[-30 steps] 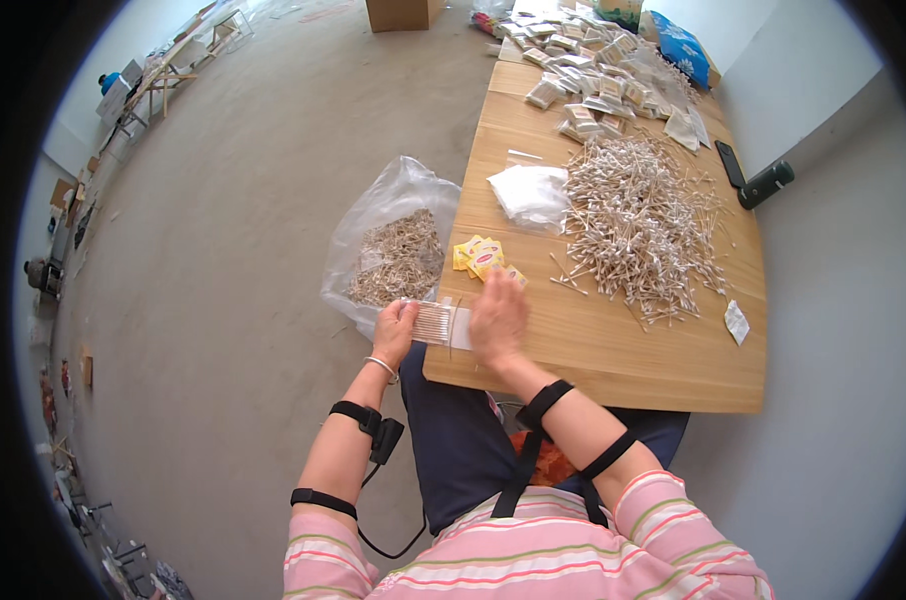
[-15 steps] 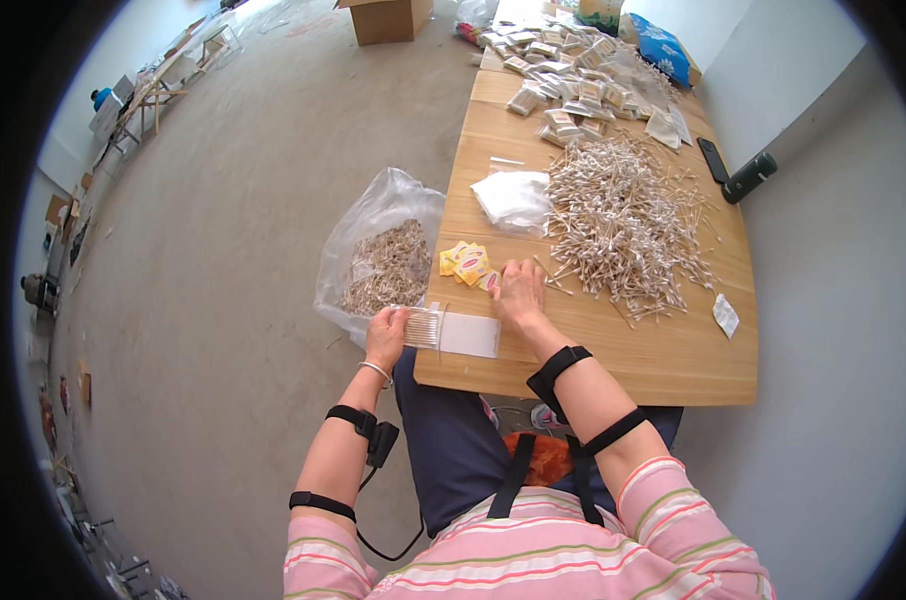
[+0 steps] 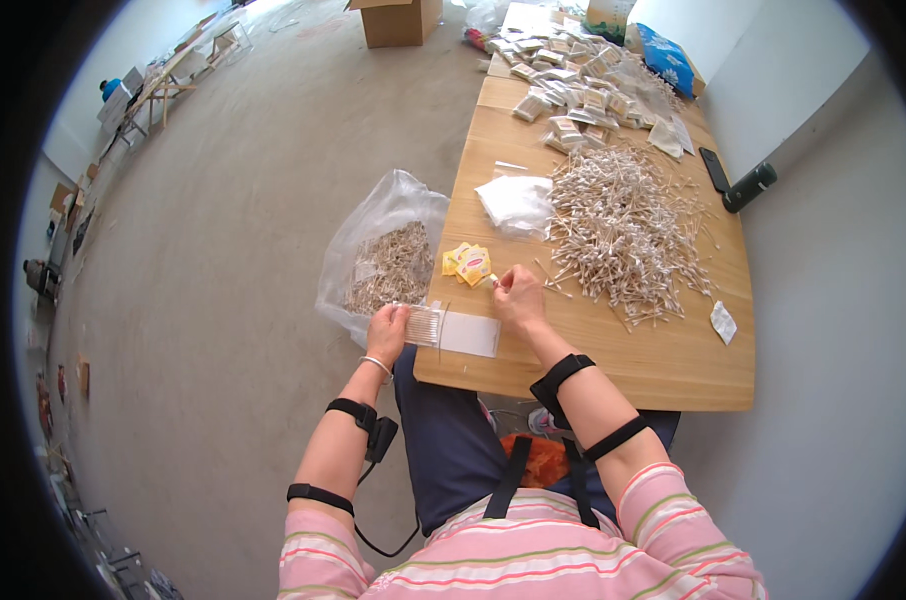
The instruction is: The person gathers, aligns, and places cotton swabs into small plastic bags.
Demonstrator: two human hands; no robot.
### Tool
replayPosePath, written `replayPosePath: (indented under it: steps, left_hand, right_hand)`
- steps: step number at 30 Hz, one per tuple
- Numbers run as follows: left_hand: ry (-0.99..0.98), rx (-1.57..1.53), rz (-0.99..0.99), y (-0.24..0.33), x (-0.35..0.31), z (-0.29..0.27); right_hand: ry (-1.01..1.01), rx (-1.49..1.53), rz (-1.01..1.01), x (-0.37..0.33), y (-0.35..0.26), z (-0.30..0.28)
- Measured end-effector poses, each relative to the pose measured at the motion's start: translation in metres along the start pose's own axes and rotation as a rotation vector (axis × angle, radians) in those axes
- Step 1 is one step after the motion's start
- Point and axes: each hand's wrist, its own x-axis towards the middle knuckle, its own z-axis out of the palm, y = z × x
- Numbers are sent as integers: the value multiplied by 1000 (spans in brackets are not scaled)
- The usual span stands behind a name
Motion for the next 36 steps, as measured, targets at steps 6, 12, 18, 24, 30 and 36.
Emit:
replayPosePath:
  steps: [6, 12, 18, 24, 30, 36]
  left_hand:
    - [54, -44, 14, -9, 2, 0]
    - [64, -40, 42, -16, 7, 3]
    - [95, -37, 62, -16, 5, 5]
    - [100, 14, 45, -8, 2, 6]
    - [143, 62, 72, -15, 2, 5]
    - [130, 59, 40, -4, -1, 6]
  right_hand:
    - [95, 483, 103, -18, -15, -12]
    - [-231, 807, 282, -35, -39, -4]
    - [-216, 881, 500, -50, -59, 10]
    - [-268, 1304, 707, -62, -68, 22]
    - [-295, 1185, 719, -69, -78, 31]
    - [-249, 1011, 745, -71, -84, 35]
